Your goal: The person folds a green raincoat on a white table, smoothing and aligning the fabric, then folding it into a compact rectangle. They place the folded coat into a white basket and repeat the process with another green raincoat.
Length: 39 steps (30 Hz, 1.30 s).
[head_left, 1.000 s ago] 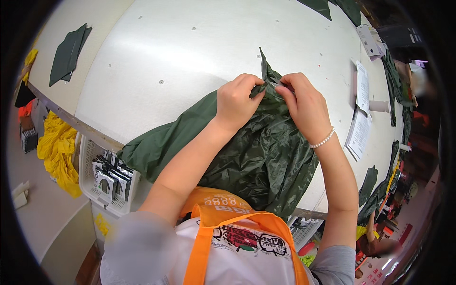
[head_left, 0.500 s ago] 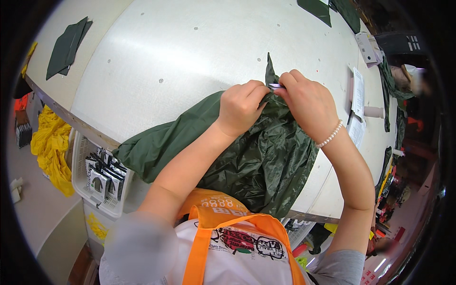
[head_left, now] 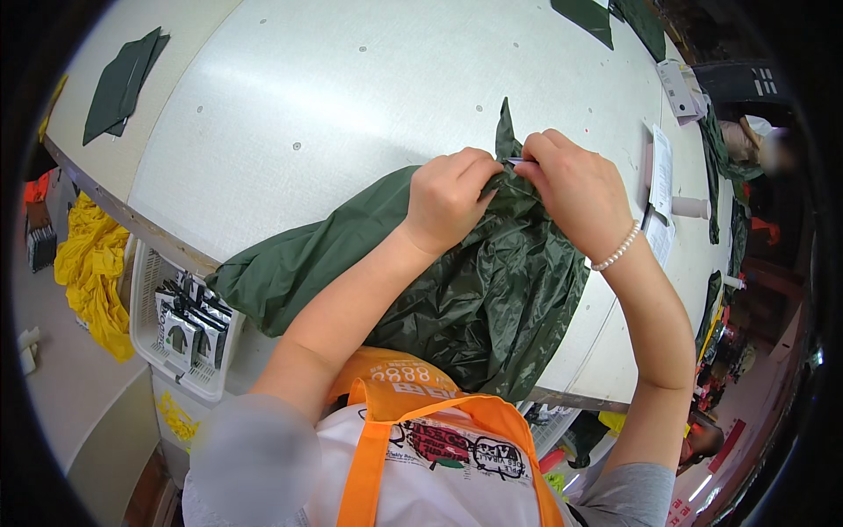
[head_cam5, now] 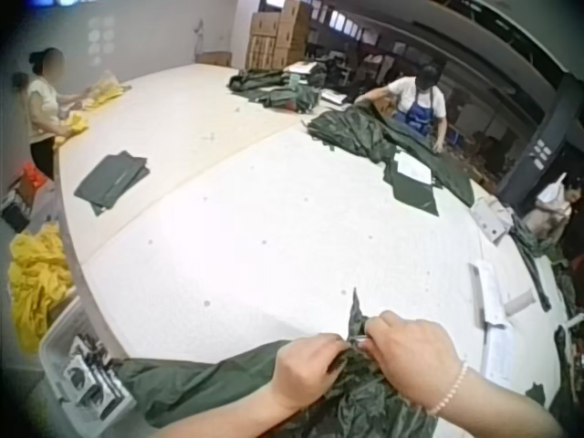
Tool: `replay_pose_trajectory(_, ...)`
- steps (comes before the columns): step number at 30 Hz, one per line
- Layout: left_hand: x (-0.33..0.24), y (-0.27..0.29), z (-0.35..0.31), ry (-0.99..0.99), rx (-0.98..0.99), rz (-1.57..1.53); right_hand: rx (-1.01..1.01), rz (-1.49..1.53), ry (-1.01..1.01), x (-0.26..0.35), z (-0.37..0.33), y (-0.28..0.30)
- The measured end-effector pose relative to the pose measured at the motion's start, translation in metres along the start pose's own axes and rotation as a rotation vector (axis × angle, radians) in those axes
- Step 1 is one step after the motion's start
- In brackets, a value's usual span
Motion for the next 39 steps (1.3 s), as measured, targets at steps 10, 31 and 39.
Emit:
replay_pose_trajectory(10, 0.076, -0.027, -0.014, 1.029, 0.270, -0.790, -0.294, 0.292, -0.136, -0.017, -0.019, -0.018)
replay_pose_trajectory(31, 0.005, 0.009, -0.012, -0.039, -0.072, -0.114, 0.172, -0.176, 0.242, 0.028, 0.017, 0.004)
replay_pose_trajectory(39, 0.005, 0.012, -0.011, -0.007, -0.071, -0.119, 0.041, 0.003, 0.092, 0.014, 0.012, 0.010)
Point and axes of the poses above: each hand's wrist, its own z-axis towards the middle knuckle, its own y-axis out of the back of the hand, x = y × z, the point moved 9 cm from there along z, towards the middle knuckle, and after that the axes turned 12 degrees about y, right-handed, at the moved point
